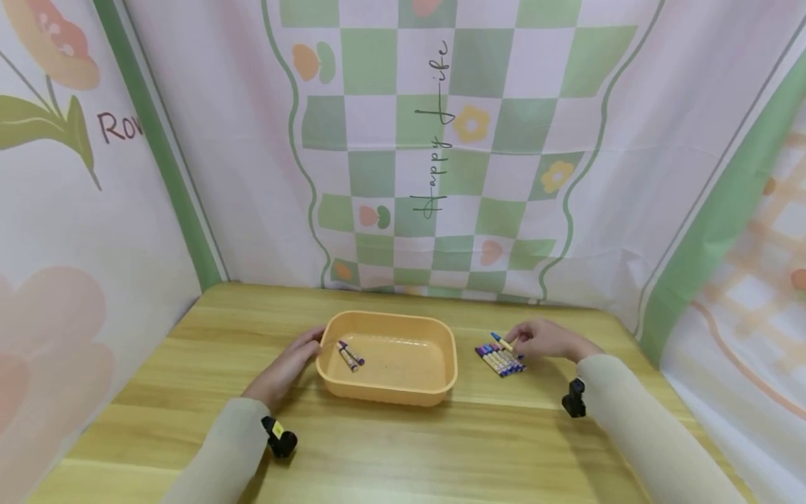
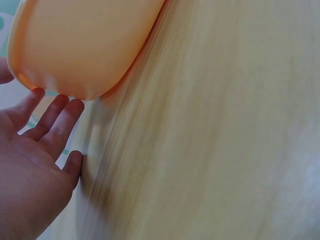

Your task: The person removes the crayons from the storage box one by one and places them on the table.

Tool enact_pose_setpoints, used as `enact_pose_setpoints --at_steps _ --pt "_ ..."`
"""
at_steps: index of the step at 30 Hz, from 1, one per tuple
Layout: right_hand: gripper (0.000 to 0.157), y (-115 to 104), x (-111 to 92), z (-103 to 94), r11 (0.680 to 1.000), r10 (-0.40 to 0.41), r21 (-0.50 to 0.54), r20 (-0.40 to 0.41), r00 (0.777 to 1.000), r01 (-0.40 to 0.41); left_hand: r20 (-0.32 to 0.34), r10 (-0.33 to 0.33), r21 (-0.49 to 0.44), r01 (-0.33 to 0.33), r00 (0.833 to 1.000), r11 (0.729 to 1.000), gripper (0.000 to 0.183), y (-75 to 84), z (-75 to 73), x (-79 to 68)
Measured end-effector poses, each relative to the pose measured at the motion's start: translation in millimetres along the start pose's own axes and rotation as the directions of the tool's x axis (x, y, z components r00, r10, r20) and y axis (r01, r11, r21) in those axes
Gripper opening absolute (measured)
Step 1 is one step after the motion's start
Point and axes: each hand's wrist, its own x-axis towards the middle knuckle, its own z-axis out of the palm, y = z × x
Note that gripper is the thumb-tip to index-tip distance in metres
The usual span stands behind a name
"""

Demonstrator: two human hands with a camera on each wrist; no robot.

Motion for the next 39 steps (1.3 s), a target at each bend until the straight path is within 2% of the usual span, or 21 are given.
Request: enact_pose_setpoints --at_steps 3,8,16,21,26,32,39 --pt "0.034 16 -6 3.4 0.999 0.029 0.026 -0.012 0.999 -0.029 0.001 -0.002 0.000 0.002 1.000 1.000 0.062 0.8 0.8 -0.2" --pt "0.038 35 -11 8.5 0.989 0.048 0.138 0.014 0.999 -0.050 0.004 0.001 -0.009 -0.001 1.000 1.000 0.061 0.8 0.6 0.4" --pt "0.037 42 -10 13.0 0.979 0.066 0.194 0.017 0.998 -0.068 0.003 0.003 -0.009 -0.003 1.000 1.000 0.061 0.0 -0.1 0.2" --pt "0.034 38 -10 11.8 0.978 0.098 0.183 0.020 0.995 -0.100 0.005 0.007 -0.001 -0.007 1.000 1.000 0.061 -0.2 0.0 -0.6" --pt "0.033 28 -9 8.3 0.985 0.096 0.146 0.002 0.995 -0.095 -0.002 0.001 -0.004 -0.001 1.000 1.000 0.060 -0.3 0.3 -0.6" --pt "0.032 15 -7 -0.4 0.997 0.035 0.071 -0.025 0.999 -0.034 -0.010 -0.001 0.002 0.001 1.000 1.000 0.059 -1.9 0.6 -1.3" --pt "0.035 -16 6 -10.3 0.992 -0.030 0.122 0.024 0.999 0.027 -0.010 -0.002 0.005 0.002 1.000 1.000 0.059 -2.1 0.7 -0.9"
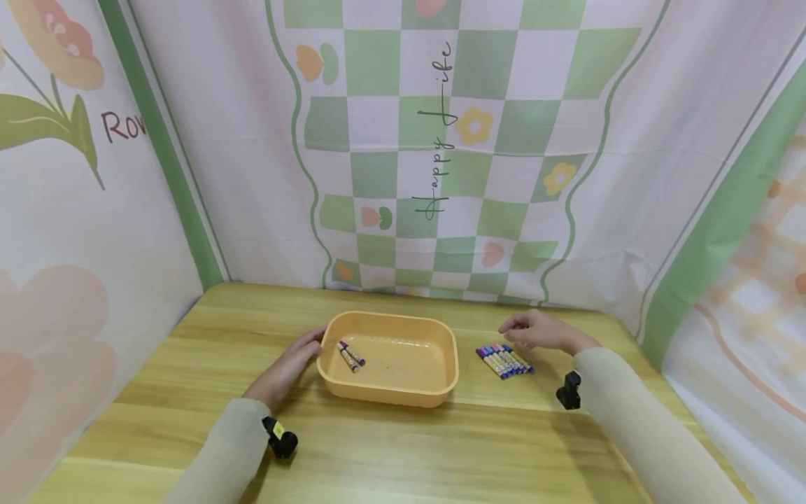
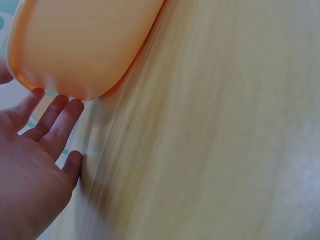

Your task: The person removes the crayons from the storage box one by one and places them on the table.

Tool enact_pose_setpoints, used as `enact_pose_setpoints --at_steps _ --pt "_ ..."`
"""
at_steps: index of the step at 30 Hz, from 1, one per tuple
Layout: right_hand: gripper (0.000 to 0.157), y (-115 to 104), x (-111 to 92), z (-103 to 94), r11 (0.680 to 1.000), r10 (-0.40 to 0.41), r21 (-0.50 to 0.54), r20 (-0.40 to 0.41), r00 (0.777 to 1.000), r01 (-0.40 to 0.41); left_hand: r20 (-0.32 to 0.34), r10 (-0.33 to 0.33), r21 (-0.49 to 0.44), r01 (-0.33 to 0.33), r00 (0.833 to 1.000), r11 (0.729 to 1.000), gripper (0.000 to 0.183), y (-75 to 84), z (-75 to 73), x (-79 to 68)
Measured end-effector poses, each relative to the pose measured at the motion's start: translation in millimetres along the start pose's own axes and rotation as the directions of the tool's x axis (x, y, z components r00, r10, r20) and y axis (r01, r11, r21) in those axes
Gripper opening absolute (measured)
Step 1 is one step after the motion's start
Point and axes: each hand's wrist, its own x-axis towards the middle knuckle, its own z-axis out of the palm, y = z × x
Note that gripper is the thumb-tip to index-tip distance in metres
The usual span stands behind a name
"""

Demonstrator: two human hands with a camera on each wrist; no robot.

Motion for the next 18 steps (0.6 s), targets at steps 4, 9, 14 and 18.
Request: enact_pose_setpoints --at_steps 4,9,14,18 --pt "0.036 -22 11 -0.7 0.999 -0.027 -0.025 0.010 1.000 0.027 0.002 -0.003 0.000 0.003 1.000 1.000 0.059 0.8 0.5 0.1" --pt "0.035 -45 26 1.5 0.997 -0.058 -0.056 0.026 0.998 0.060 0.007 -0.002 -0.002 0.002 1.000 1.000 0.060 1.1 0.2 0.5" --pt "0.030 -69 45 7.9 0.992 -0.093 -0.080 0.062 0.994 0.097 0.009 -0.003 0.003 0.003 1.000 1.000 0.060 1.4 -0.8 0.4" --pt "0.030 -90 61 17.1 0.986 -0.117 -0.106 0.092 0.989 0.127 0.013 -0.003 0.007 0.003 1.000 1.000 0.061 1.9 -1.1 0.4"
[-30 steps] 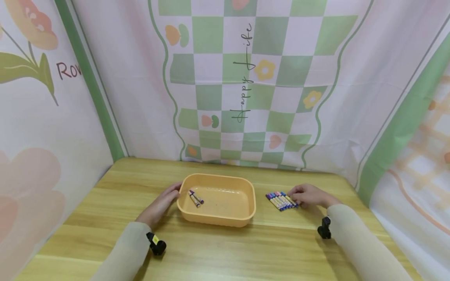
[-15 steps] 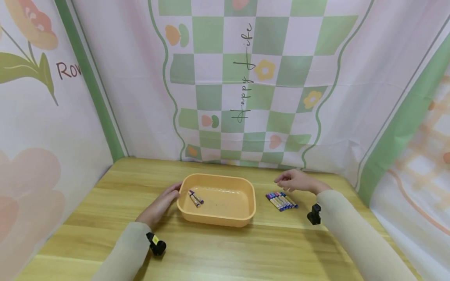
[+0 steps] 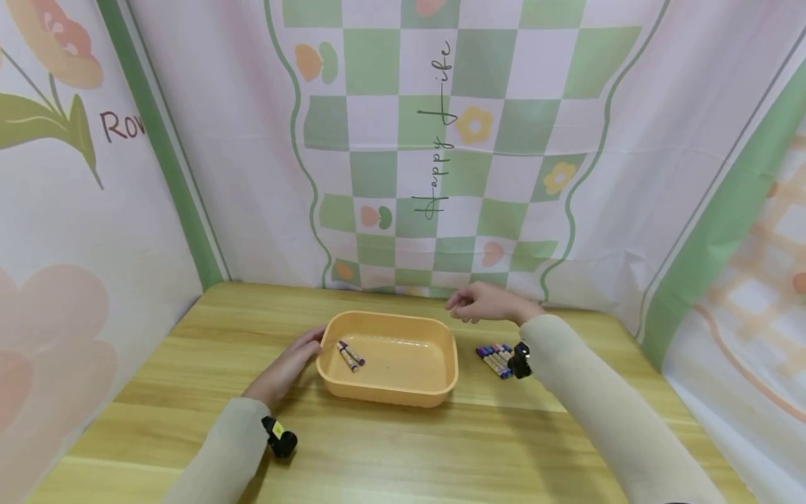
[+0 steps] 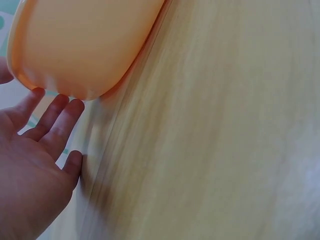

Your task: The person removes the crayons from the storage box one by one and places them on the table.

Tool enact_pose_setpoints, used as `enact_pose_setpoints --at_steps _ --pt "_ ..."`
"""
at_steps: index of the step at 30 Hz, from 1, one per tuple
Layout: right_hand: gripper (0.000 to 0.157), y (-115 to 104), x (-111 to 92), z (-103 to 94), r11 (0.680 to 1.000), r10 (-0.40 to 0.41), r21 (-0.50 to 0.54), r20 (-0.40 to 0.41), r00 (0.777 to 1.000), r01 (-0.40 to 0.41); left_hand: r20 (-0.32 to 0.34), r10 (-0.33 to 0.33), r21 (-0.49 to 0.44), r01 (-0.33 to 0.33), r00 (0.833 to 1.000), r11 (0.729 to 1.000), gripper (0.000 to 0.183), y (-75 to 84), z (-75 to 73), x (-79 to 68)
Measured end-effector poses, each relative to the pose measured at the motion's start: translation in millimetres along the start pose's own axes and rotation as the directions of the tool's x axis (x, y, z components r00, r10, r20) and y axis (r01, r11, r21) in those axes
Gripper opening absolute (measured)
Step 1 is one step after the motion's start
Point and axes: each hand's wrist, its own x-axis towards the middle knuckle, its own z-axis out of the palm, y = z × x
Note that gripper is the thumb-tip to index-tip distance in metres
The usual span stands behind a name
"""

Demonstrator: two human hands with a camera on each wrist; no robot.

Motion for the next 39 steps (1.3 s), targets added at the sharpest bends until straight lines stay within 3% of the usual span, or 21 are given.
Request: enact_pose_setpoints --at_steps 10,17,26,31,39 --pt "0.034 -51 45 25.4 0.999 -0.030 -0.039 0.102 0.994 0.034 -0.011 0.006 -0.017 -0.006 1.000 1.000 0.061 -2.0 -0.2 0.1" --pt "0.036 -71 69 53.9 0.998 -0.044 -0.039 0.169 0.985 0.051 -0.027 0.015 -0.009 -0.015 1.000 1.000 0.060 -3.2 0.4 0.0" --pt "0.037 -76 95 85.6 0.998 -0.050 0.039 0.216 0.975 0.042 -0.023 0.022 -0.010 -0.022 0.999 1.000 0.059 -2.2 -0.8 0.4" --pt "0.037 -78 105 98.2 0.999 -0.040 0.025 0.256 0.966 0.035 -0.011 0.050 -0.013 -0.051 0.999 0.999 0.059 -0.6 -0.5 0.6" --pt "0.028 -73 118 117.6 0.996 0.005 0.080 0.241 0.971 -0.025 -0.003 0.055 -0.007 -0.055 0.998 0.998 0.059 1.4 1.2 -1.1"
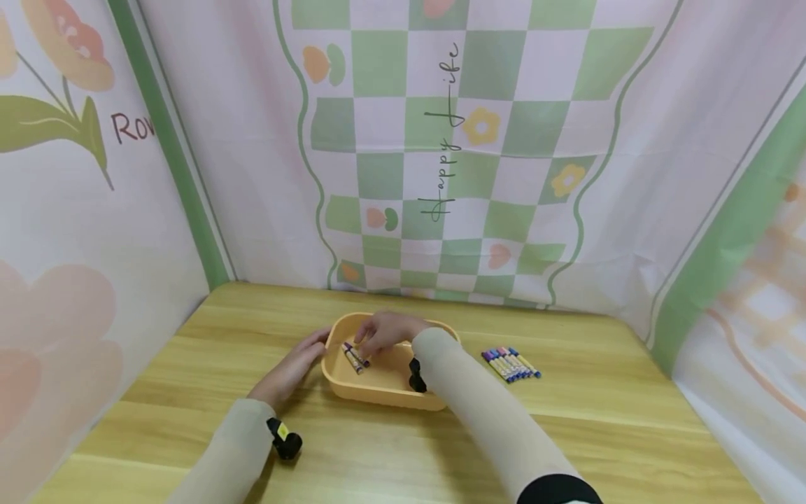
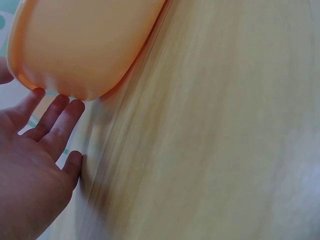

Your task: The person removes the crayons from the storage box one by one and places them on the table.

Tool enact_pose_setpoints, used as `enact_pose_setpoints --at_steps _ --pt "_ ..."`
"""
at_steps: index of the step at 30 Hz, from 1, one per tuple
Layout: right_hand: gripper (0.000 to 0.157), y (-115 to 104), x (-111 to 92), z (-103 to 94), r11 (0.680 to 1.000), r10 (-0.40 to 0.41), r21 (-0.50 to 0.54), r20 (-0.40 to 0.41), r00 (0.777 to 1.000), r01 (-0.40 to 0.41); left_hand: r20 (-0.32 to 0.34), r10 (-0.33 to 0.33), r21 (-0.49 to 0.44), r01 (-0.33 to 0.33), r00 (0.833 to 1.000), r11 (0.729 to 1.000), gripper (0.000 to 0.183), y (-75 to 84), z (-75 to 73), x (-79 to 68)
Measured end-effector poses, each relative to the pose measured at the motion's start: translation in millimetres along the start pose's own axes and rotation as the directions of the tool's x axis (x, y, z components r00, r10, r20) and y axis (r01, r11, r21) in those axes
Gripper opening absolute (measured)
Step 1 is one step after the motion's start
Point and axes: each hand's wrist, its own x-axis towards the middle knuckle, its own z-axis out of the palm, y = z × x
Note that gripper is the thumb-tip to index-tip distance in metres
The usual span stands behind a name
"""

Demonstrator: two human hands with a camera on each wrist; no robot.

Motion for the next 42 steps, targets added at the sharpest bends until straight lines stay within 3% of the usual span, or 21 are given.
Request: enact_pose_setpoints --at_steps 5,14,35,42 --pt "0.028 9 9 6.9 0.996 0.019 0.093 -0.013 1.000 -0.018 -0.012 -0.021 -0.003 0.021 1.000 1.000 0.060 -0.4 0.6 -0.7" --pt "0.030 16 15 12.0 0.993 0.025 0.113 -0.009 1.000 -0.023 -0.020 -0.034 -0.002 0.034 0.999 0.999 0.059 -0.3 0.5 0.8" --pt "0.018 12 11 13.1 0.993 0.062 0.097 -0.015 0.998 -0.060 -0.022 -0.024 -0.024 0.024 0.999 0.999 0.059 -1.7 3.3 -1.3" --pt "0.020 9 1 2.5 0.997 0.040 0.064 -0.026 0.999 -0.038 -0.032 -0.045 -0.025 0.045 0.998 0.999 0.060 -1.6 2.4 -0.3"
